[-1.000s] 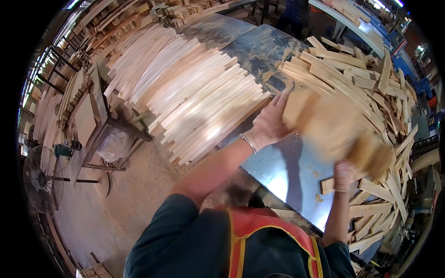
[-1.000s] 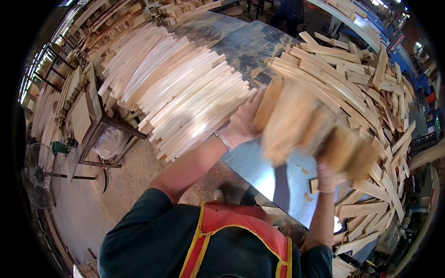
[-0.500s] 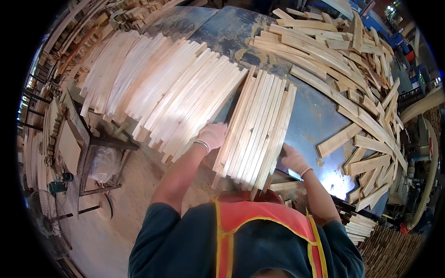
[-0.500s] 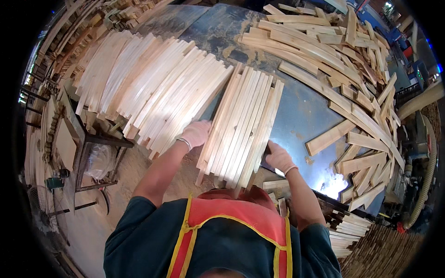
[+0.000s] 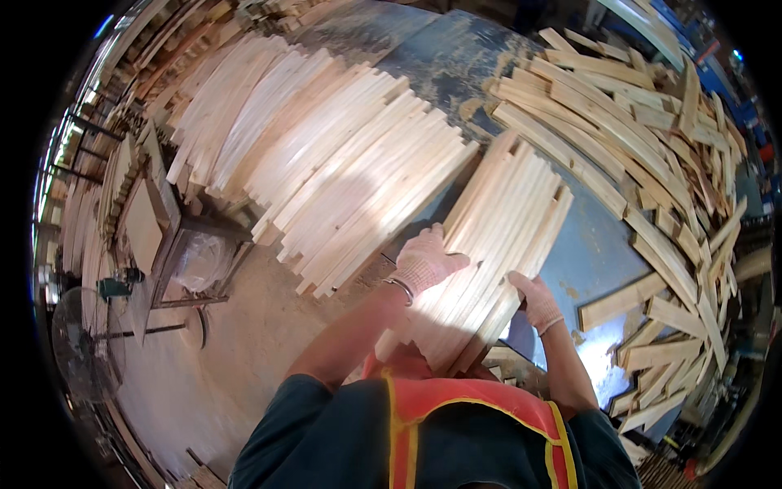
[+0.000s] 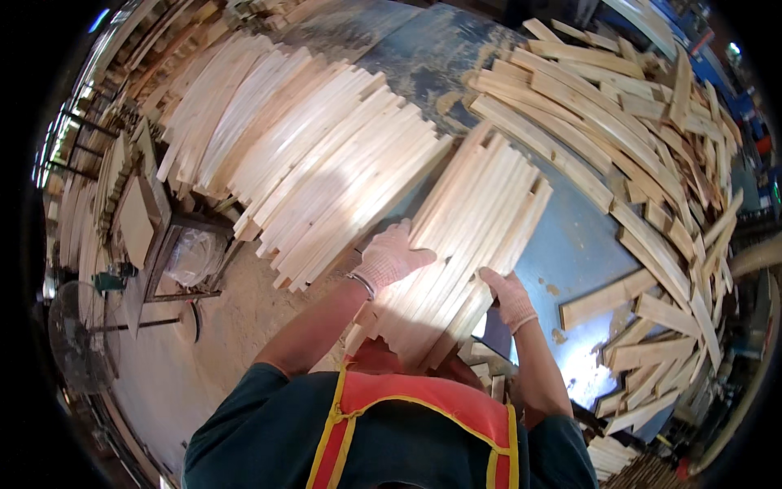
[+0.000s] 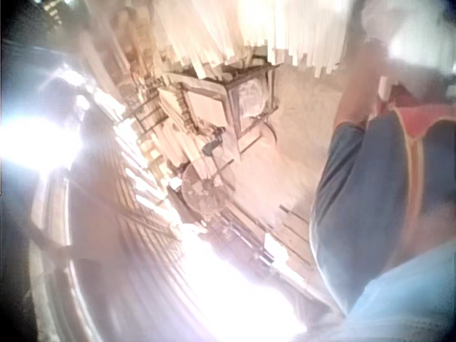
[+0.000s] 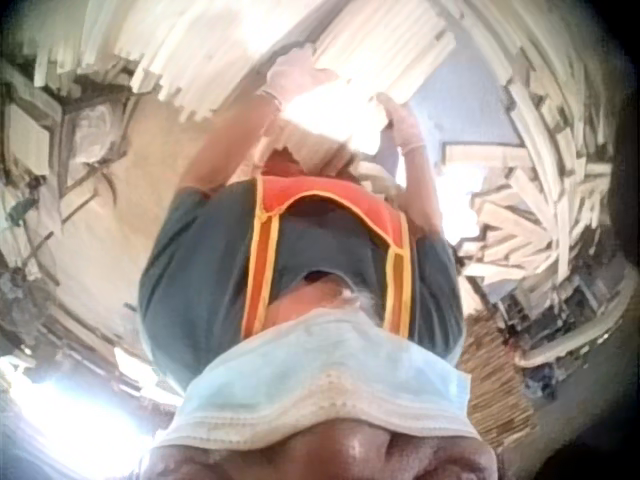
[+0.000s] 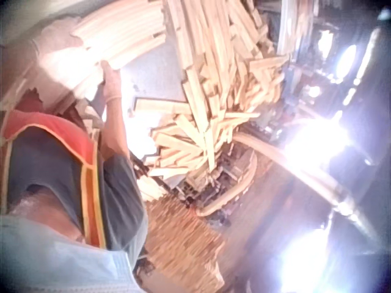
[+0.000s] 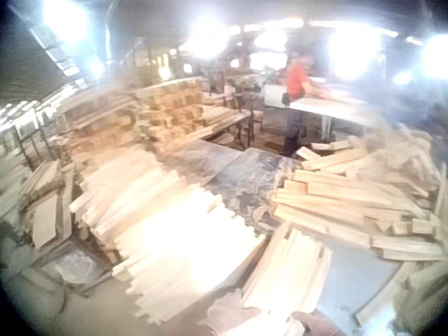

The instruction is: The person rapidly picks up wooden planks from a large pile on a metal table and stacks them into a neat pile. They continuously sort through the wood, moving pieces from the disorganized pile to the organized stack.

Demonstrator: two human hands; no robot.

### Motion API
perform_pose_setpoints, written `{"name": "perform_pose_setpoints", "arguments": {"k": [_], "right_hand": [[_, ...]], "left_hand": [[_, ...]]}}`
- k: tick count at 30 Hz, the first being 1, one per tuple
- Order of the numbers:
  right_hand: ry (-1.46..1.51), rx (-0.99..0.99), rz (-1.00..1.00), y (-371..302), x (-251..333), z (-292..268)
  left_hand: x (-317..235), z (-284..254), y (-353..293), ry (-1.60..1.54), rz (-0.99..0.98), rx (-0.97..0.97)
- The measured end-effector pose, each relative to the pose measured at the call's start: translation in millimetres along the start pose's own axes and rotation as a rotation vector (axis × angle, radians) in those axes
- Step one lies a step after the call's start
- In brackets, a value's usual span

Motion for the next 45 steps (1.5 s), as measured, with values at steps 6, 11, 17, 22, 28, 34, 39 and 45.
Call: {"name": "perform_pose_setpoints", "arguments": {"k": [6, 11, 17, 22, 28, 34, 39, 45], "right_hand": [[0.081, 0.038, -0.119, -17, 80, 83], [-0.047, 0.164, -0.153, -19, 157, 220], [-0.145, 0.413, -0.094, 13, 169, 382], [-0.186, 0.561, 0.039, 79, 138, 413], [-0.071, 0.26, -0.44, 142, 219, 191], [-1.356, -0.733, -0.546, 204, 301, -63], [-1.672, -0.619, -0.403, 216, 292, -136], [-1.108, 0.047, -0.26, 161, 241, -66]], "left_hand": [[25, -115, 46, -0.038, 0.148, -0.122], [113, -218, 87, -0.218, 0.154, -0.349], [258, -280, 176, -0.063, 0.174, -0.485], [223, -310, 176, 0.465, -0.078, -0.376], [198, -246, 123, 0.58, 0.218, -0.926], [46, -62, 56, 0.15, 0.698, -0.482], [75, -28, 83, 0.319, 0.483, -0.614], [80, -27, 75, 0.277, 0.386, -0.532]]}}
Point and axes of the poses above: each hand's wrist, its own y-axis towards the middle knuckle, its own z-axis out of the palm, x = y × z, the point moved 5 cm from there along y, towards the middle knuckle, and after that the axes turned 13 degrees about -x, right-handed, at the moved point
